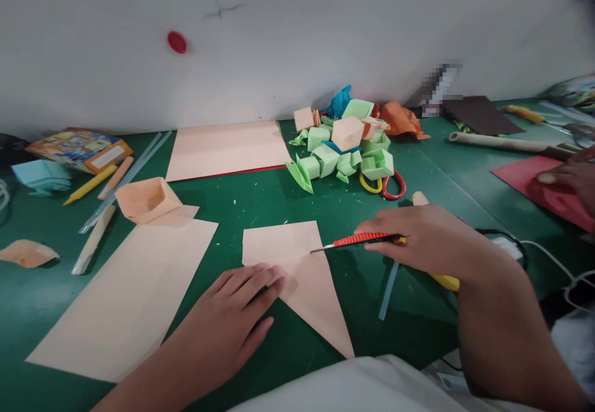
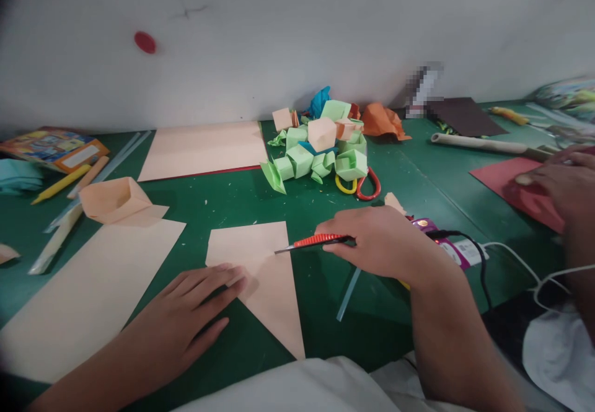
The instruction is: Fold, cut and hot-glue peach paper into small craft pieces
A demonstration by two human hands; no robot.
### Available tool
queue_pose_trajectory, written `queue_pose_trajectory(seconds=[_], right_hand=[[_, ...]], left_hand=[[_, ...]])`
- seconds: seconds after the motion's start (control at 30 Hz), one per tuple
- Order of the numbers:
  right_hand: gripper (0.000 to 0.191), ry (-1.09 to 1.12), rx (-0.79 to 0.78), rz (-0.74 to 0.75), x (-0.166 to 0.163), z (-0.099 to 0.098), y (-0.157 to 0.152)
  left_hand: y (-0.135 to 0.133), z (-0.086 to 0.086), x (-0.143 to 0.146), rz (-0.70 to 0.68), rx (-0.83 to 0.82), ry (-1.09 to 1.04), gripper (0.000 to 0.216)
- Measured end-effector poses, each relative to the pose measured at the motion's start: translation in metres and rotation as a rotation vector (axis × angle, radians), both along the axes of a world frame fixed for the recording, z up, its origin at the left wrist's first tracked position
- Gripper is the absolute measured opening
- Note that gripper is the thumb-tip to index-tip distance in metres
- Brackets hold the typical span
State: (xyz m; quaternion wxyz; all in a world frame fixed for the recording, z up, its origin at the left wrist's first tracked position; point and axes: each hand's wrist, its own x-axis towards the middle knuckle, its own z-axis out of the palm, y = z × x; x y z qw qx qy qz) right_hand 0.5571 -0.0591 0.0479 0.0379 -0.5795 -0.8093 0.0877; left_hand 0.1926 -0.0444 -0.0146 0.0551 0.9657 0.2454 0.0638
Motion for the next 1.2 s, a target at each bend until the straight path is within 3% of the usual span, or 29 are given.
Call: queue_pose_trajectory(seconds=[1.2], right_hand=[[0.025, -0.010, -0.127, -0.046, 0.005, 0.012, -0.004]], left_hand=[[0.001, 0.000, -0.001, 0.016, -0.010, 0.010, 0.050]])
